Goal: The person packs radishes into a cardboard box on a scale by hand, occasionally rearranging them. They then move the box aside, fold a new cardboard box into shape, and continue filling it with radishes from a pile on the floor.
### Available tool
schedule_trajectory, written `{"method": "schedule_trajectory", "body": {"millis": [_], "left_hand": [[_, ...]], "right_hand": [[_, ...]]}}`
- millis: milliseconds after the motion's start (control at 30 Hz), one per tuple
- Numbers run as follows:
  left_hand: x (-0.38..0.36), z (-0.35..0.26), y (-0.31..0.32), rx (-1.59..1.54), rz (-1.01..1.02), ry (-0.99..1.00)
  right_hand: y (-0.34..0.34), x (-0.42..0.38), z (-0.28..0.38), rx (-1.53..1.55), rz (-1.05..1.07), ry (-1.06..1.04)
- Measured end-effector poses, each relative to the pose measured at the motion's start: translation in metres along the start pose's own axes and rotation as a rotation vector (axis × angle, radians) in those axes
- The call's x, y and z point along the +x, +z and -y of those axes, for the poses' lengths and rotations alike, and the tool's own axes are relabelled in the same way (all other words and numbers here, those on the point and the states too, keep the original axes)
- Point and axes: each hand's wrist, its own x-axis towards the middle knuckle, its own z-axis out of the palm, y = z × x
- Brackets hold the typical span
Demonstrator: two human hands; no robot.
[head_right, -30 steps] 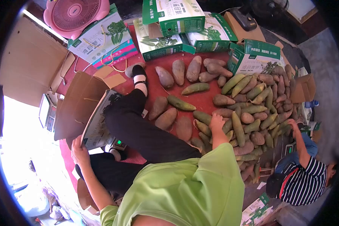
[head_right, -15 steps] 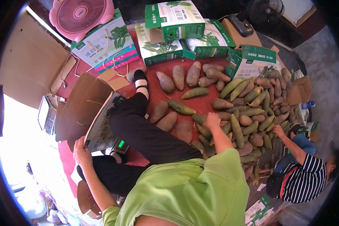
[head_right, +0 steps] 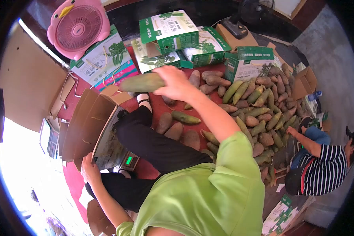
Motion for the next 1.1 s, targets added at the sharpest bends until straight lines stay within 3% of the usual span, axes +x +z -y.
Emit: {"method": "schedule_trajectory", "body": {"millis": [100, 267, 500, 633, 700, 733, 767, 800, 833, 967, 1100], "left_hand": [[-0.001, 0.003, 0.002, 0.010, 0.016, -0.005], [-0.002, 0.002, 0.001, 0.014, 0.006, 0.017], [-0.003, 0.004, 0.003, 0.001, 0.003, 0.032], [-0.003, 0.004, 0.001, -0.016, 0.002, 0.040], [-0.003, 0.000, -0.002, -0.024, 0.018, -0.007], [-0.003, 0.001, -0.002, -0.020, 0.018, 0.002], [-0.004, 0.003, -0.002, -0.016, 0.017, 0.007], [-0.003, 0.002, -0.002, -0.013, 0.027, -0.018], [-0.003, 0.002, -0.002, -0.008, 0.038, -0.044], [-0.003, 0.001, -0.007, 0.033, 0.033, -0.063], [-0.005, 0.004, -0.001, 0.027, 0.012, -0.005]], "right_hand": [[0.019, 0.040, 0.049, 0.043, -0.004, -0.295], [0.073, 0.074, 0.129, -0.135, 0.256, -0.378], [0.174, 0.092, 0.176, -0.255, 0.525, -0.421], [0.246, 0.090, 0.180, -0.250, 0.567, -0.475], [0.304, 0.087, 0.176, -0.185, 0.356, -0.488], [0.327, 0.100, 0.178, -0.462, 0.594, -0.635], [0.353, 0.093, 0.183, -0.584, 0.693, -0.497], [0.267, 0.082, 0.195, -0.381, 0.776, -0.446], [0.253, 0.082, 0.199, -0.362, 0.867, -0.374], [0.227, 0.091, 0.192, -0.299, 0.858, -0.399], [0.189, 0.086, 0.155, 0.119, 0.427, -0.466]]}}
